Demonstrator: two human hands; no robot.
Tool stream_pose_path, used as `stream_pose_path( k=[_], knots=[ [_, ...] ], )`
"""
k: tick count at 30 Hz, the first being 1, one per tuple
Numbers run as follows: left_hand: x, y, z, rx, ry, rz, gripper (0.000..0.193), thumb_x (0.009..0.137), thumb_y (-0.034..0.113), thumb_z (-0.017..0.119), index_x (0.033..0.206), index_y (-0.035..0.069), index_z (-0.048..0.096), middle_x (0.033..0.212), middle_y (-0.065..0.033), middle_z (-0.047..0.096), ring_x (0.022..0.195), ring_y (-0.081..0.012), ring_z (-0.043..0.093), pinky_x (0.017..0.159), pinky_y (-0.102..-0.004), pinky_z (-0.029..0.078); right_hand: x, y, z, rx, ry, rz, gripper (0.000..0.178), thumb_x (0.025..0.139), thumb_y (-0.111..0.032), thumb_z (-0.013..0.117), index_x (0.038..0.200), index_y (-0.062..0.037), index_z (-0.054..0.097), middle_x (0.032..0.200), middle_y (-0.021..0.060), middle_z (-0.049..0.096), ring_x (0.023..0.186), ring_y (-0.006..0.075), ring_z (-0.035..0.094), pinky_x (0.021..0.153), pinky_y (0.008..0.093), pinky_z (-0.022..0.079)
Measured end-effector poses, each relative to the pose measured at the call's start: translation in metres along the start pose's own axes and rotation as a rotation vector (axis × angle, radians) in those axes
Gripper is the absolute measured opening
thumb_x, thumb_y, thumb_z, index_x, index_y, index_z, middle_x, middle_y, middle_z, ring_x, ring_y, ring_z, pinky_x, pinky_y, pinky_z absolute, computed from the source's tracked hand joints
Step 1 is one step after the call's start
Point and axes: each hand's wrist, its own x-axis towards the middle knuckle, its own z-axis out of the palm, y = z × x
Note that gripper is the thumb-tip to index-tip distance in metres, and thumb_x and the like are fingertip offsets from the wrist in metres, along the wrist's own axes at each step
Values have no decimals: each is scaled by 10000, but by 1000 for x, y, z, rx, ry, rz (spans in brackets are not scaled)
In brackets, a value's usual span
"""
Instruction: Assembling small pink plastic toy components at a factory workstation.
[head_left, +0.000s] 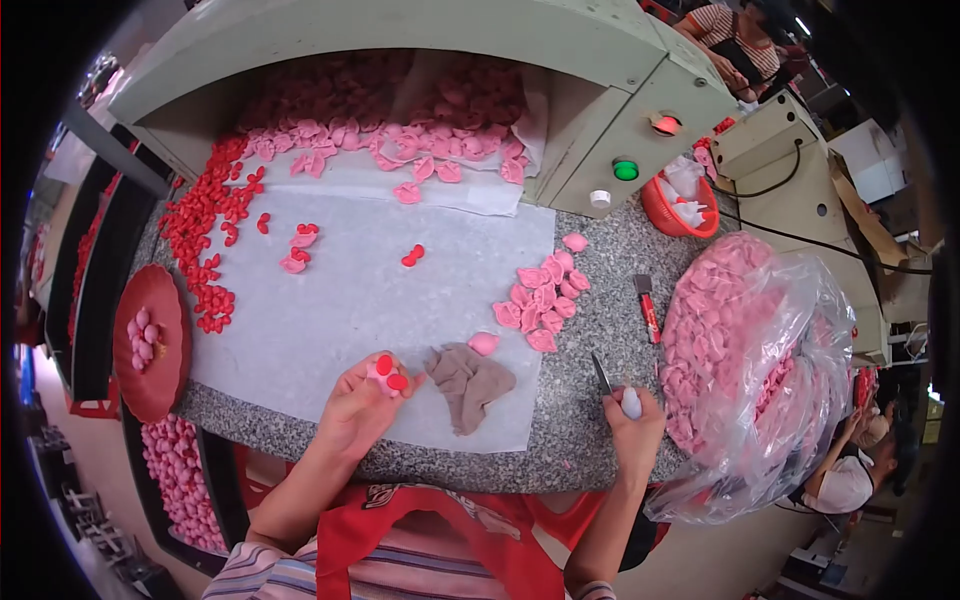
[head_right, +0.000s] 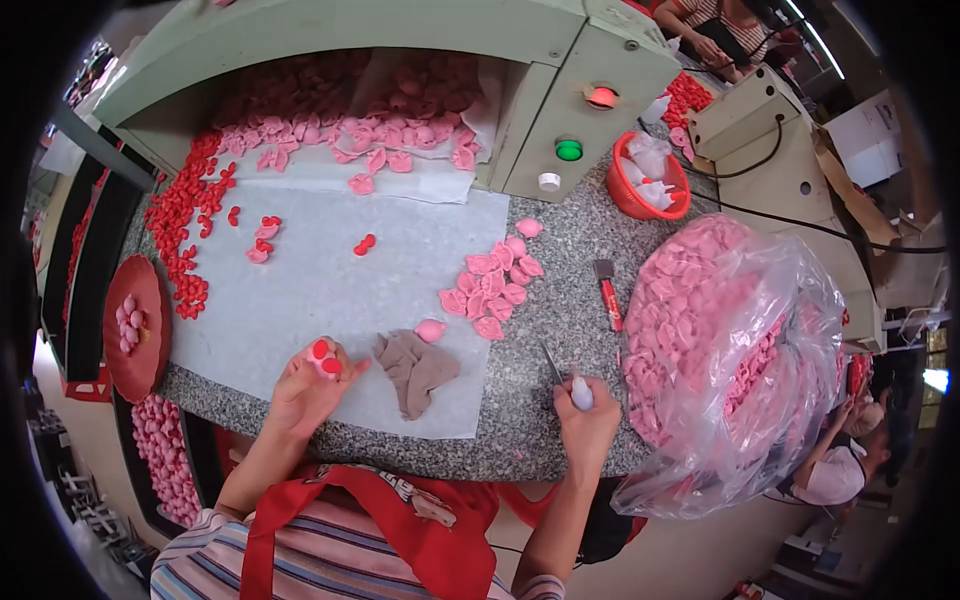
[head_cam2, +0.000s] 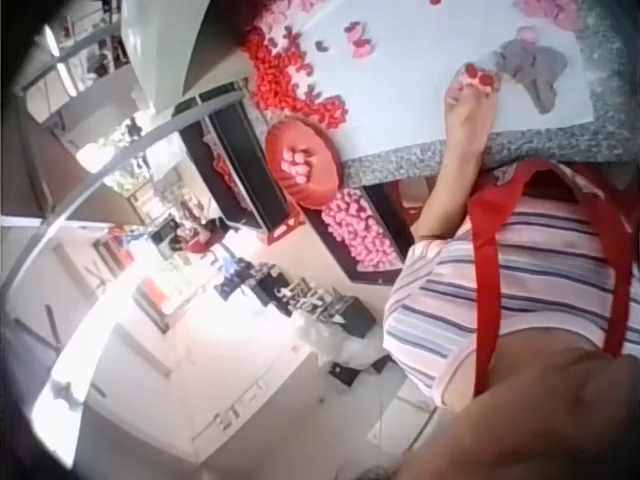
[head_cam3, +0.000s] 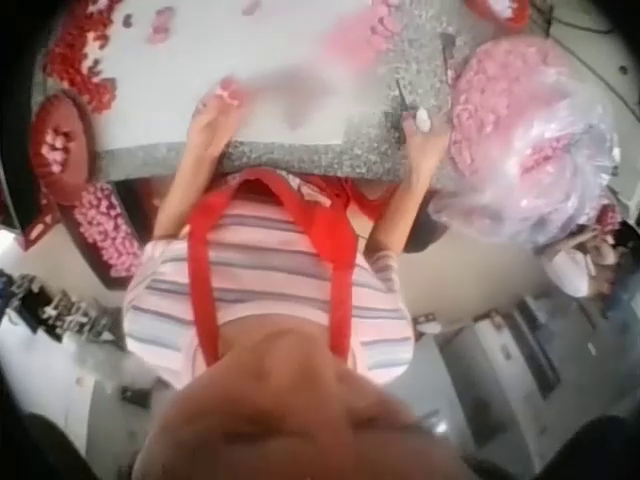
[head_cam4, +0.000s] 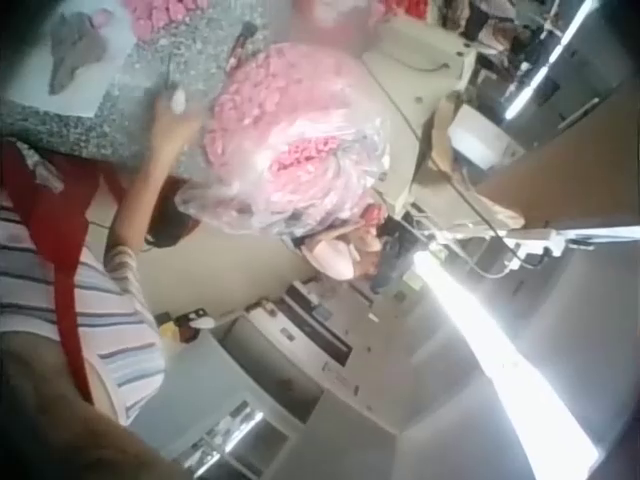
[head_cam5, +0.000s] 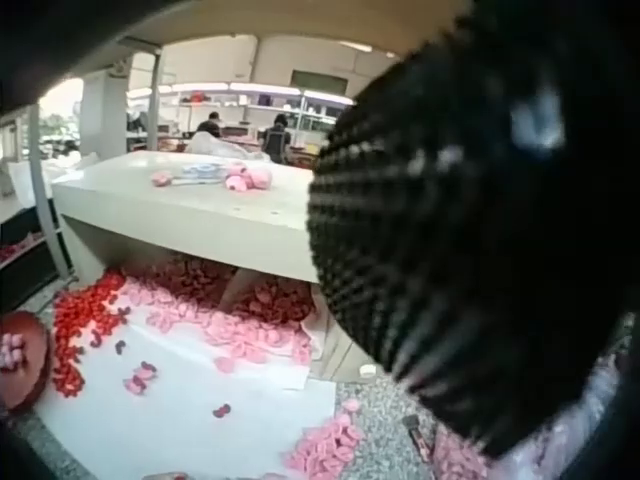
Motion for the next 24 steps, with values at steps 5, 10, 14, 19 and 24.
stream_pose_path(
  k=[5,10,14,19,24],
  knots=[
    [8,-16,-13,-91,115,-33,304,781,271,636,979,74,517,821,-24,542,848,-159,521,977,-395,307,-54,-49,35,287,-410,-162,167,682,-13,668,845,4,638,775,35,627,635,67,511,558,216,416],
    [26,-26,4,-167,54,-69,284,796,258,620,980,71,510,831,-27,542,856,-156,522,973,-396,315,-54,-61,60,2,-379,-291,196,704,-26,663,898,-4,641,801,47,638,674,84,558,595,218,443],
    [27,-27,28,-140,-30,-88,295,798,261,615,976,52,509,848,-48,534,847,-158,520,981,-411,314,-52,-43,76,314,-495,-104,211,691,-20,673,897,4,635,765,55,627,649,97,563,577,229,446],
    [11,-8,41,-282,-271,-176,312,813,206,600,1052,17,533,997,-57,561,941,-168,542,976,-401,348,-53,-33,76,1051,-622,206,223,657,24,673,867,9,599,743,73,595,623,138,566,537,253,439],
    [3,6,26,-265,-277,-250,358,802,204,613,1079,-3,521,1009,-68,565,925,-163,547,913,-377,399,-52,-38,69,1175,-716,67,153,677,58,662,813,20,605,765,84,621,651,123,578,596,222,459]
  ],
)
